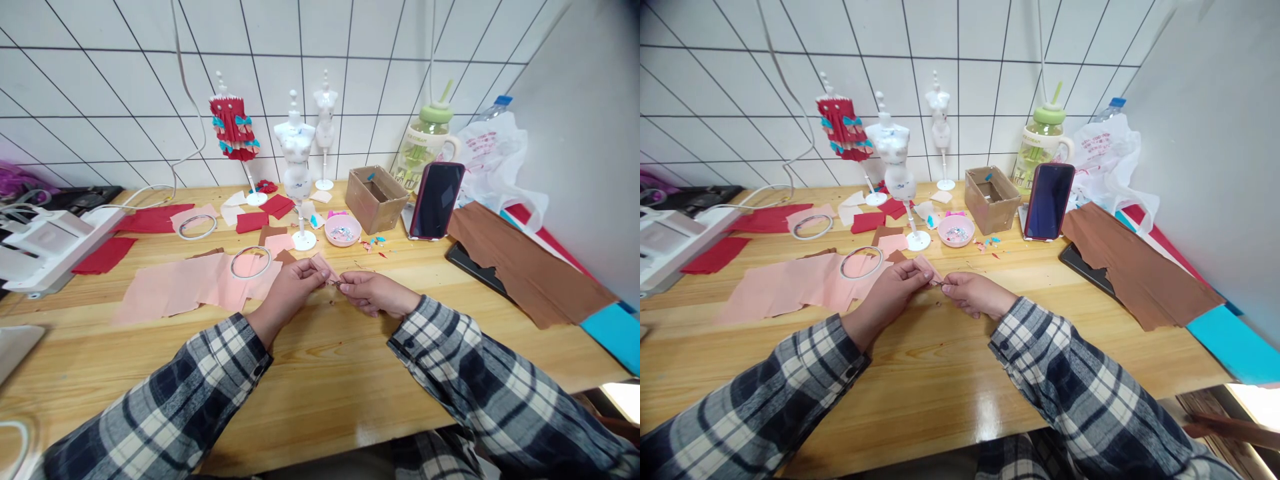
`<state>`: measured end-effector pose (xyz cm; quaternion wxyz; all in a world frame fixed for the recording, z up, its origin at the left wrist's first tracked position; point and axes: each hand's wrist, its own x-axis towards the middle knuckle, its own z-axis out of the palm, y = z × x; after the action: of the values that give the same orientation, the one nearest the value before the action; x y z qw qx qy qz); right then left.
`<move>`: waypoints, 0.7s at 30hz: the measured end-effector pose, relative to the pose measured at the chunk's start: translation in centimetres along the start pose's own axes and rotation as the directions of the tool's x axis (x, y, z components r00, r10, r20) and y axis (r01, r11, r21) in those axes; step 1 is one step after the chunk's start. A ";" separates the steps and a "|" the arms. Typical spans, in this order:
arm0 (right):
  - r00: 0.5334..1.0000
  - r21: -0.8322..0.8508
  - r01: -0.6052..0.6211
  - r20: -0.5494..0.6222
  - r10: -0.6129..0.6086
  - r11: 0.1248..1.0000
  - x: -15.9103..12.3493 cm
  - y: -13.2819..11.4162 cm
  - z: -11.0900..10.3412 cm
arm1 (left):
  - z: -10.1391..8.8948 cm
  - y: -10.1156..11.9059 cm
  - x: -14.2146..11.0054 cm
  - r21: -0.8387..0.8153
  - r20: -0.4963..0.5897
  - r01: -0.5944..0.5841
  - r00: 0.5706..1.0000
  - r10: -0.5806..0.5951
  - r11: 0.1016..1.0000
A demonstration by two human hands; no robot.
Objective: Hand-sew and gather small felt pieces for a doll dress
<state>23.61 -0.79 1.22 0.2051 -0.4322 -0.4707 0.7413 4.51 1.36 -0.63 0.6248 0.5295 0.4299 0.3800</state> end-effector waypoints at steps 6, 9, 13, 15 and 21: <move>1.000 -0.009 0.002 -0.022 -0.002 1.000 -0.1 -0.1 0.0 | -0.1 -0.1 0.1 0.020 -0.020 0.001 1.000 -0.001 1.000; 1.000 -0.020 -0.011 -0.006 0.010 1.000 -0.1 0.0 -0.2 | -0.2 -0.4 0.3 -0.038 -0.022 0.003 1.000 -0.003 0.999; 0.997 -0.089 0.066 -0.027 -0.069 0.994 0.2 0.3 0.2 | -0.2 -0.4 0.4 -0.218 -0.065 -0.017 0.998 0.002 0.976; 0.986 -0.182 0.125 -0.083 -0.142 0.975 0.5 0.7 0.8 | -0.1 -0.2 0.3 -0.311 -0.089 -0.022 0.996 -0.006 0.950; 0.974 -0.293 0.134 -0.139 -0.181 0.947 1.4 1.4 2.2 | 0.0 0.3 0.1 -0.362 -0.071 0.033 0.995 -0.063 0.931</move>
<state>21.15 -1.63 -0.20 0.2384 -0.4775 -0.5859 0.6099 4.57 1.43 -0.38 0.7023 0.3792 0.3909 0.4584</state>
